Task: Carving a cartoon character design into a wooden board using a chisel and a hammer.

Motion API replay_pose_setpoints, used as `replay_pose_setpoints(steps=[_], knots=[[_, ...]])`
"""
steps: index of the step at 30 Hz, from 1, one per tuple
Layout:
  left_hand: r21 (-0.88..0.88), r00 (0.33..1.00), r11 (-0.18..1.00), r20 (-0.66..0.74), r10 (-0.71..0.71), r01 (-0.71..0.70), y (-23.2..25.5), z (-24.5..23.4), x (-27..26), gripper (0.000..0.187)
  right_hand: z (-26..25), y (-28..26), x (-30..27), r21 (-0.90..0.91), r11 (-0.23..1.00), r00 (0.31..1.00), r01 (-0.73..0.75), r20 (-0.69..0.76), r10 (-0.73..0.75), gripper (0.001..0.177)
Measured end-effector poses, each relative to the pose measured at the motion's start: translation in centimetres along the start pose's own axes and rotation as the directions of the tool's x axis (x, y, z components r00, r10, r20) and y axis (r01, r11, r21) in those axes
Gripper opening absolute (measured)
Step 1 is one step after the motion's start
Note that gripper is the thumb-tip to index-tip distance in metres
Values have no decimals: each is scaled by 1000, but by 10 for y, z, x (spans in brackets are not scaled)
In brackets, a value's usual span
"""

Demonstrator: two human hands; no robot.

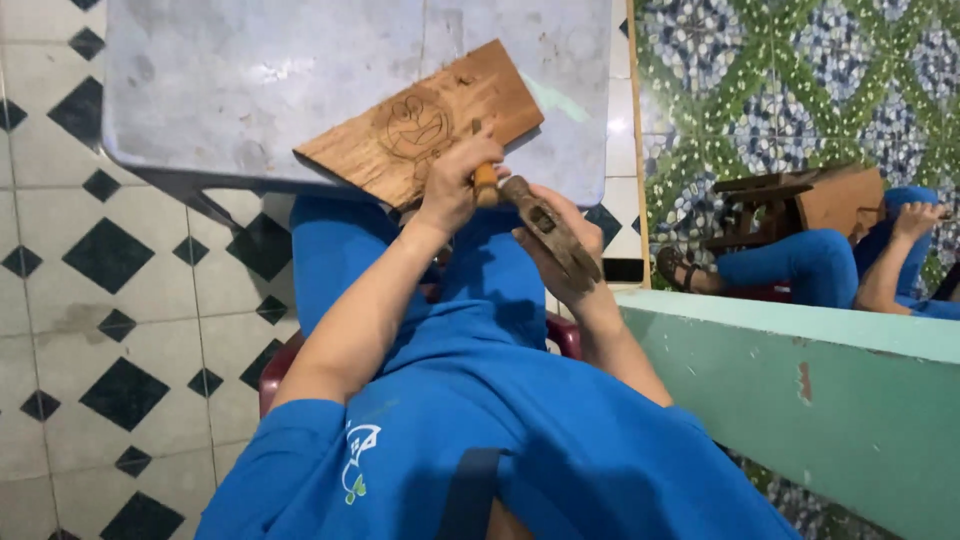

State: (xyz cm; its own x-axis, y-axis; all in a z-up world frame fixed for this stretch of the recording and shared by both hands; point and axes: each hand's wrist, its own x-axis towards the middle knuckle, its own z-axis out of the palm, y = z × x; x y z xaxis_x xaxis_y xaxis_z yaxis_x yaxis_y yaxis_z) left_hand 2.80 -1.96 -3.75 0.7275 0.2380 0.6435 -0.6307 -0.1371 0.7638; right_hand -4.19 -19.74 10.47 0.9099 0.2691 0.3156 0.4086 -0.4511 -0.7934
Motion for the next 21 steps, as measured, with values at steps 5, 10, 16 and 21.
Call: replay_pose_setpoints(steps=[5,10,16,21], knots=[[66,999,997,-13,-35,36,12,6,11,19,0,-12,-12,61,995,997,77,21,-79,53],[114,999,992,-20,-46,48,16,12,5,18,8,5,-26,-102,983,987,155,44,-152,51],[139,997,988,-26,-70,73,20,19,-6,17,12,7,-43,-247,958,990,143,19,-143,46],[142,993,983,-36,-111,116,29,13,-16,20,22,7,-44,-324,944,997,64,56,-48,42]])
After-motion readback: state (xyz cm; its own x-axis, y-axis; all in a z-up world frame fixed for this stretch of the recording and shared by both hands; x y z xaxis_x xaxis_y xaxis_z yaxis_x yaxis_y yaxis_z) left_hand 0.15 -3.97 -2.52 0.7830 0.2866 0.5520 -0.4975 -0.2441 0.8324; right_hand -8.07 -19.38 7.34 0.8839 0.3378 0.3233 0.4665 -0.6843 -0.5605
